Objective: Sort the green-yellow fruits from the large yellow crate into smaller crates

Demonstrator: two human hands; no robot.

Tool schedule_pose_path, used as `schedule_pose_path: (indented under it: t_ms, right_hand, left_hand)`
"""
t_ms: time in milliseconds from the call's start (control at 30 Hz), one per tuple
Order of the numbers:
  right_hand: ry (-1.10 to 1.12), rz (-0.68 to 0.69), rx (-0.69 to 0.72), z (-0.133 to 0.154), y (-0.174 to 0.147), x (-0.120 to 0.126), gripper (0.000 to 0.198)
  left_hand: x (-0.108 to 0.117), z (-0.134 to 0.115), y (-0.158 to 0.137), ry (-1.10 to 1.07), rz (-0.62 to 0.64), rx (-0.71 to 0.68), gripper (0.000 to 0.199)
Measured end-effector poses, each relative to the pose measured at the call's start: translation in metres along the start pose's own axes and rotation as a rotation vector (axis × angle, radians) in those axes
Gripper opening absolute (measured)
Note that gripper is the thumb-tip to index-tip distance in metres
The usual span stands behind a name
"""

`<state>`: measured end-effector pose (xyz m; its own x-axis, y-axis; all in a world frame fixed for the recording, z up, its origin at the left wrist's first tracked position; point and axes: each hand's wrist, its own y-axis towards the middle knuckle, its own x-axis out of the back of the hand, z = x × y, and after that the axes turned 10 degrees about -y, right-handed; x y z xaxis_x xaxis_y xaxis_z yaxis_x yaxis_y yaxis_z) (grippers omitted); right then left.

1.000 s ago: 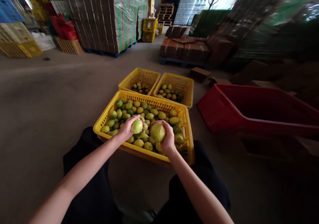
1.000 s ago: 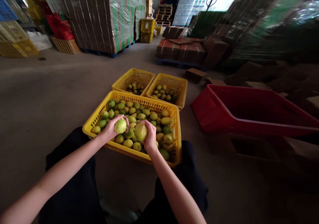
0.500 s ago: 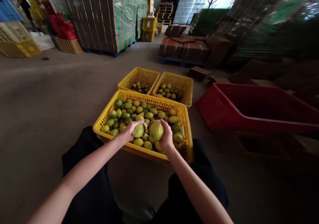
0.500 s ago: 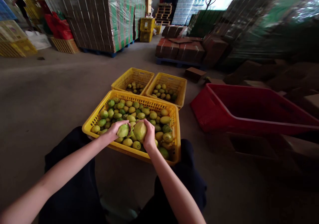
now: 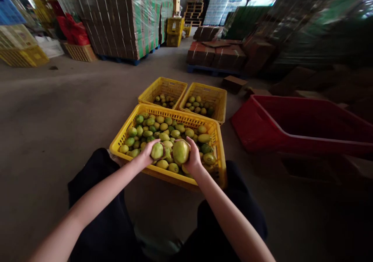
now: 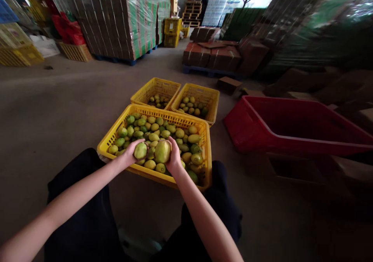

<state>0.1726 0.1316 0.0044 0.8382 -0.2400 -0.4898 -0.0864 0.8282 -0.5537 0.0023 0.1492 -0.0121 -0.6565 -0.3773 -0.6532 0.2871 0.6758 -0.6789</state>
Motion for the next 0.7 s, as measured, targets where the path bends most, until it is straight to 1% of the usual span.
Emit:
schedule_pose_path:
  t_ms: [100,167,233,300,400,467,567,633,700]
  right_hand:
    - [0.028,0.106,-0.114,0.001,0.002,0.003,0.017]
    - [0.028,0.147,-0.148,0.002,0.004,0.004,0.014]
    - [0.025,0.140,-0.164,0.003,0.006,0.003,0.014]
    - [0.014,0.099,-0.186,0.004,0.006,0.000,0.017]
    - [-0.043,0.049,-0.250,0.003,0.007,-0.004,0.030]
    - [-0.079,0.035,-0.274,0.000,0.007,-0.004,0.038]
    - [-0.086,0.051,-0.250,-0.002,0.008,-0.001,0.046]
    - [-0.063,0.089,-0.220,-0.002,0.009,0.001,0.049]
    - [-0.020,0.117,-0.172,-0.001,0.009,0.003,0.047]
  left_hand:
    - [-0.005,-0.014,-0.011,-0.106,-0.039,-0.109,0.026]
    - [-0.010,-0.020,-0.018,-0.160,-0.042,-0.150,0.025]
    - [-0.014,-0.024,-0.023,-0.177,-0.034,-0.147,0.022]
    - [-0.018,-0.027,-0.025,-0.188,-0.052,-0.118,0.021]
    - [-0.023,-0.030,-0.026,-0.202,-0.090,-0.056,0.027]
    - [-0.027,-0.031,-0.027,-0.173,-0.058,-0.027,0.031]
    - [-0.032,-0.031,-0.031,-0.069,0.033,-0.029,0.031]
    - [-0.034,-0.030,-0.034,-0.018,0.075,-0.047,0.033]
    - [-0.036,-0.028,-0.036,0.000,0.099,-0.059,0.034]
